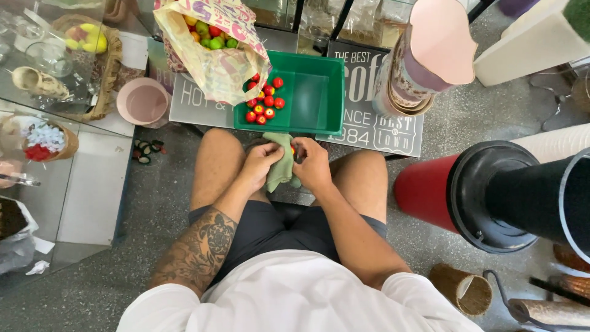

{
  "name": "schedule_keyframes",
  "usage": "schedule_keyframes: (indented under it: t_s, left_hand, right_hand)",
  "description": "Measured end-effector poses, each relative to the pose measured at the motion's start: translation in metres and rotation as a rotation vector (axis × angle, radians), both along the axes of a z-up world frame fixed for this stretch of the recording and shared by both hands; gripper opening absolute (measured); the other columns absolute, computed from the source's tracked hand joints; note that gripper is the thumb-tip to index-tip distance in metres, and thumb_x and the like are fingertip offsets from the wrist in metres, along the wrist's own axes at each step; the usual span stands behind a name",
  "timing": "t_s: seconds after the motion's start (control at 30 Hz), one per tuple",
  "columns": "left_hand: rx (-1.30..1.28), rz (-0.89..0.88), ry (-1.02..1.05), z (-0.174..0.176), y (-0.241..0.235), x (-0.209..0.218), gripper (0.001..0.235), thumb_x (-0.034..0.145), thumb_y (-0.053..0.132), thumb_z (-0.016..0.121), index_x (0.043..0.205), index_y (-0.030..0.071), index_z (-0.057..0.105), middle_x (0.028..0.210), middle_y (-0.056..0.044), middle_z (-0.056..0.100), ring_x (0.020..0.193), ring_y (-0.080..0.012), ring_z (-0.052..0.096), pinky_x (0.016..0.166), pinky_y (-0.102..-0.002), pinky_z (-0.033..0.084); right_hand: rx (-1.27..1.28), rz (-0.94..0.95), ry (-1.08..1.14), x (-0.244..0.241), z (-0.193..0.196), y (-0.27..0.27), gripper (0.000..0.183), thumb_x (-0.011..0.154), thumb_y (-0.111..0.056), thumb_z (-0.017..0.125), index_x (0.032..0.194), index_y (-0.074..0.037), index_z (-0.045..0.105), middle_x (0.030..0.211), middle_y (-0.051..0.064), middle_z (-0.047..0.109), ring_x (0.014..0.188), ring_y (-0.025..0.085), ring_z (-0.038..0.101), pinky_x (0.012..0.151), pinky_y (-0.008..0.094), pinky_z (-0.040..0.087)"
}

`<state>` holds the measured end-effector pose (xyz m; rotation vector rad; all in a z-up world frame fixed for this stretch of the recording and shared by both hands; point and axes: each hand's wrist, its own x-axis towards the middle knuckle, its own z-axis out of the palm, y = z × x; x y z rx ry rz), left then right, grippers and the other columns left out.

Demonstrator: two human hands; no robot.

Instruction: The person sits on a chair and wipes small red and yellow decorative tomatoes with a green cloth. They pick up each item from a green tray, wipe it, and place it back into the tray.

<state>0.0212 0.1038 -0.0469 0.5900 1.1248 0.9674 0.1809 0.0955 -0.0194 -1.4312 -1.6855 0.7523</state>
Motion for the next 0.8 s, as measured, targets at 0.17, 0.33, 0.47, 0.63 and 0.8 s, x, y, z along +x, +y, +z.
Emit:
schedule_keyframes:
  t_s: [0.17, 0.33, 0.47, 0.63, 0.8]
  left_hand:
    - [0.035, -0.001, 0.062, 0.001, 0.000, -0.003, 0.027, 0.086, 0.021, 0.083, 0.106, 0.005, 0.077, 0.084, -0.003, 0.075, 0.074, -0.0119, 0.071, 0.067, -0.028, 0.060]
    - [-0.004, 0.051, 0.069, -0.016, 0.003, -0.010, 0.025, 0.093, 0.025, 0.074, 0.107, 0.005, 0.076, 0.083, -0.005, 0.074, 0.072, -0.0135, 0.071, 0.064, -0.028, 0.060]
    - [0.032, 0.013, 0.075, 0.020, 0.001, -0.003, 0.028, 0.083, 0.023, 0.086, 0.103, 0.005, 0.078, 0.080, -0.006, 0.075, 0.068, -0.0126, 0.071, 0.061, -0.027, 0.060]
    - [0.027, 0.029, 0.082, 0.000, 0.002, -0.006, 0.026, 0.085, 0.023, 0.082, 0.103, 0.005, 0.077, 0.078, -0.006, 0.074, 0.066, -0.0139, 0.071, 0.059, -0.027, 0.060]
    - [0.048, 0.015, 0.043, 0.016, -0.001, -0.001, 0.034, 0.081, 0.020, 0.088, 0.107, 0.002, 0.076, 0.083, -0.008, 0.076, 0.069, -0.0141, 0.073, 0.061, -0.028, 0.061]
  right_hand:
    - [-0.046, 0.089, 0.055, -0.001, 0.009, 0.001, 0.039, 0.076, -0.007, 0.086, 0.112, -0.007, 0.071, 0.076, 0.008, 0.057, 0.060, 0.022, 0.060, 0.054, 0.036, 0.053]
    - [-0.064, 0.239, 0.115, 0.000, 0.012, -0.001, 0.049, 0.082, 0.006, 0.074, 0.129, -0.003, 0.065, 0.084, 0.013, 0.063, 0.063, 0.026, 0.064, 0.058, 0.038, 0.055]
    - [-0.147, 0.042, 0.082, -0.002, 0.002, -0.004, 0.037, 0.079, -0.012, 0.084, 0.111, -0.008, 0.066, 0.071, 0.008, 0.055, 0.058, 0.023, 0.059, 0.057, 0.039, 0.052]
    - [-0.152, 0.086, 0.092, -0.004, 0.019, -0.003, 0.041, 0.079, -0.012, 0.084, 0.116, -0.012, 0.067, 0.070, 0.006, 0.057, 0.055, 0.021, 0.059, 0.055, 0.039, 0.052]
    - [-0.170, -0.020, 0.041, 0.000, 0.001, -0.004, 0.029, 0.077, -0.016, 0.087, 0.099, -0.011, 0.071, 0.064, 0.004, 0.057, 0.055, 0.019, 0.059, 0.057, 0.037, 0.052]
